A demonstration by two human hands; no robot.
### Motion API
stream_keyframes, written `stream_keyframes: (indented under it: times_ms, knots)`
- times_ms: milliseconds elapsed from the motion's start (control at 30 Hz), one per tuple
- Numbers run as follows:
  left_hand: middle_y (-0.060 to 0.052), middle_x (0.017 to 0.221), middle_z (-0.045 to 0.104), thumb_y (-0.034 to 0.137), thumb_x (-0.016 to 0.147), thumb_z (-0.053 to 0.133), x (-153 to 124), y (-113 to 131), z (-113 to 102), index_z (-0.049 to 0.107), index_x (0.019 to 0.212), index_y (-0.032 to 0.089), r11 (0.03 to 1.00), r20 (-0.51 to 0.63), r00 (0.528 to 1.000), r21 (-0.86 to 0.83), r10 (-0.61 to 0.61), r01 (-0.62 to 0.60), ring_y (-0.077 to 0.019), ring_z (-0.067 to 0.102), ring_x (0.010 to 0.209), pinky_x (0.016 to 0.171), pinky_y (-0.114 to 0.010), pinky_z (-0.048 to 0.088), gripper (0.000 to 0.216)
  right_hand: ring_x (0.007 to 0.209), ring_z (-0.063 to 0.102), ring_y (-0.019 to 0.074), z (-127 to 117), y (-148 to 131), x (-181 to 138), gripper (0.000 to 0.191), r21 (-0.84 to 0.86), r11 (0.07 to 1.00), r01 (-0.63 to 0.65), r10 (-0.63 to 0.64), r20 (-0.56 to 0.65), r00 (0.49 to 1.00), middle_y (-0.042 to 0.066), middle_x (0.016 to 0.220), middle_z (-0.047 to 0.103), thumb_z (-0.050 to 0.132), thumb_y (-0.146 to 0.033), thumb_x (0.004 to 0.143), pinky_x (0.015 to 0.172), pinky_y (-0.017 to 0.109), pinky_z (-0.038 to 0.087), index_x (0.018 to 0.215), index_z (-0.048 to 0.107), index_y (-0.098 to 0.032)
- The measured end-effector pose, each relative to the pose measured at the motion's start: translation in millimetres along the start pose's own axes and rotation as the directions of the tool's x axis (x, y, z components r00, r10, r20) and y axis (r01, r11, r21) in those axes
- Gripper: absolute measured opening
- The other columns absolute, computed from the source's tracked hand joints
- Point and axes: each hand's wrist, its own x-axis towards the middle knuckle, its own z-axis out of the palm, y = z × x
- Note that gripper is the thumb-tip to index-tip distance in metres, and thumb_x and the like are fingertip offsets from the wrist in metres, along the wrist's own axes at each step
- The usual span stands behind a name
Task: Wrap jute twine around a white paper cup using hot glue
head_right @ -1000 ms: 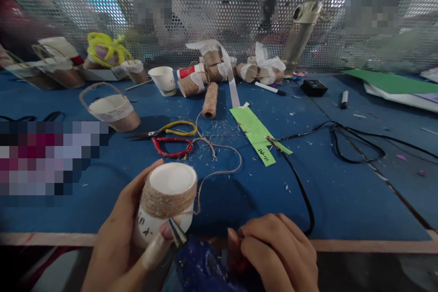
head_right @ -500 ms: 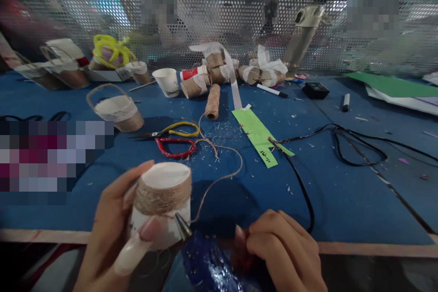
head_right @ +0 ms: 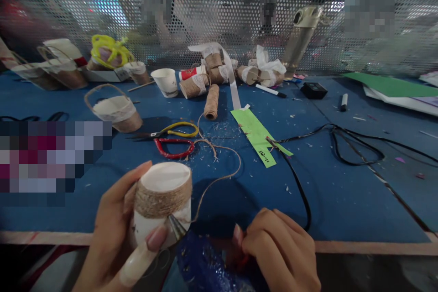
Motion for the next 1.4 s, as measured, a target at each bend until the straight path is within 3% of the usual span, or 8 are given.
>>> stream_keyframes:
  times_ms: [167, 267, 433, 633, 900, 1133, 1267, 1400]
  knots:
    - [0.006, 0.158, 0.068, 0.061, 0.106, 0.075, -3.5, 7.6, 7.5, 0.054, 0.159, 0.052, 0.993, -0.035, 0.999, -0.119, -0.025, 0.021, -0.0259, 0.065, 0.142, 0.119, -0.036, 0.052, 0.058, 0.058, 0.055, 0.0142, 0.0, 4.3, -5.1, 0.03, 0.017, 1.0, -0.021, 0.02, 0.044, 0.999, -0.003, 0.069, 0.051, 0.058, -0.01, 0.108, 0.059, 0.033, 0.041, 0.084, 0.049, -0.026]
    - [0.007, 0.159, 0.065, 0.063, 0.106, 0.073, -3.4, 10.4, 10.2, 0.057, 0.157, 0.053, 0.992, -0.037, 0.999, -0.126, -0.025, 0.02, -0.0265, 0.06, 0.144, 0.121, -0.037, 0.048, 0.055, 0.059, 0.051, 0.0134, 0.3, 5.4, -6.8, 0.031, 0.002, 0.999, -0.035, 0.035, 0.044, 0.998, -0.003, 0.07, 0.048, 0.061, -0.008, 0.106, 0.058, 0.032, 0.039, 0.085, 0.047, -0.026]
    - [-0.002, 0.155, 0.067, 0.056, 0.106, 0.076, -3.0, 11.7, 12.1, 0.062, 0.157, 0.042, 0.987, -0.088, 0.996, -0.162, -0.028, 0.013, -0.0314, 0.066, 0.137, 0.121, -0.045, 0.051, 0.055, 0.059, 0.049, 0.0146, 0.1, 9.1, -10.8, 0.03, -0.018, 0.999, -0.037, 0.038, 0.064, 0.997, -0.002, 0.071, 0.047, 0.058, -0.011, 0.107, 0.058, 0.033, 0.038, 0.086, 0.045, -0.027]
    - [0.011, 0.163, 0.064, 0.058, 0.11, 0.069, -2.0, 10.5, 12.8, 0.057, 0.157, 0.055, 0.996, -0.074, 0.997, -0.083, 0.023, -0.029, -0.0254, 0.058, 0.151, 0.126, -0.037, 0.042, 0.049, 0.059, 0.047, 0.0134, 0.0, 10.7, -10.9, 0.032, -0.013, 0.999, -0.03, 0.032, 0.096, 0.995, -0.003, 0.071, 0.046, 0.06, -0.008, 0.104, 0.06, 0.033, 0.036, 0.085, 0.043, -0.027]
    - [0.007, 0.158, 0.067, 0.055, 0.106, 0.074, -1.9, 14.4, 12.2, 0.059, 0.156, 0.051, 0.988, -0.058, 0.997, -0.147, -0.051, 0.042, -0.0251, 0.064, 0.142, 0.118, -0.033, 0.049, 0.053, 0.059, 0.049, 0.0138, -1.5, 11.0, -10.7, 0.032, -0.028, 0.999, -0.039, 0.042, 0.09, 0.995, -0.003, 0.073, 0.045, 0.06, -0.009, 0.104, 0.06, 0.033, 0.037, 0.085, 0.041, -0.027]
    - [0.005, 0.152, 0.072, 0.065, 0.101, 0.077, -1.2, 18.0, 8.9, 0.057, 0.155, 0.051, 0.973, -0.049, 0.989, -0.193, -0.142, 0.13, -0.0279, 0.071, 0.132, 0.116, -0.039, 0.057, 0.059, 0.06, 0.048, 0.0142, -2.6, 13.4, -11.4, 0.031, -0.006, 0.998, -0.061, 0.061, 0.076, 0.995, -0.002, 0.073, 0.045, 0.062, -0.01, 0.103, 0.06, 0.033, 0.035, 0.086, 0.042, -0.027]
    - [0.002, 0.152, 0.07, 0.068, 0.099, 0.077, -0.8, 18.4, 9.3, 0.054, 0.157, 0.049, 0.972, -0.053, 0.989, -0.199, -0.14, 0.127, -0.033, 0.07, 0.135, 0.12, -0.046, 0.055, 0.065, 0.06, 0.046, 0.0137, -1.4, 13.0, -9.7, 0.032, -0.003, 0.998, -0.071, 0.071, 0.053, 0.996, -0.002, 0.073, 0.045, 0.063, -0.01, 0.102, 0.059, 0.033, 0.034, 0.085, 0.042, -0.027]
    - [0.001, 0.158, 0.068, 0.066, 0.102, 0.074, -1.2, 13.1, 10.7, 0.052, 0.16, 0.046, 0.982, -0.049, 0.993, -0.157, -0.11, 0.101, -0.0315, 0.065, 0.141, 0.119, -0.043, 0.051, 0.064, 0.06, 0.047, 0.0142, -0.7, 13.4, -9.1, 0.033, -0.026, 0.999, -0.032, 0.034, 0.076, 0.996, -0.003, 0.072, 0.044, 0.06, -0.008, 0.101, 0.059, 0.033, 0.034, 0.084, 0.039, -0.027]
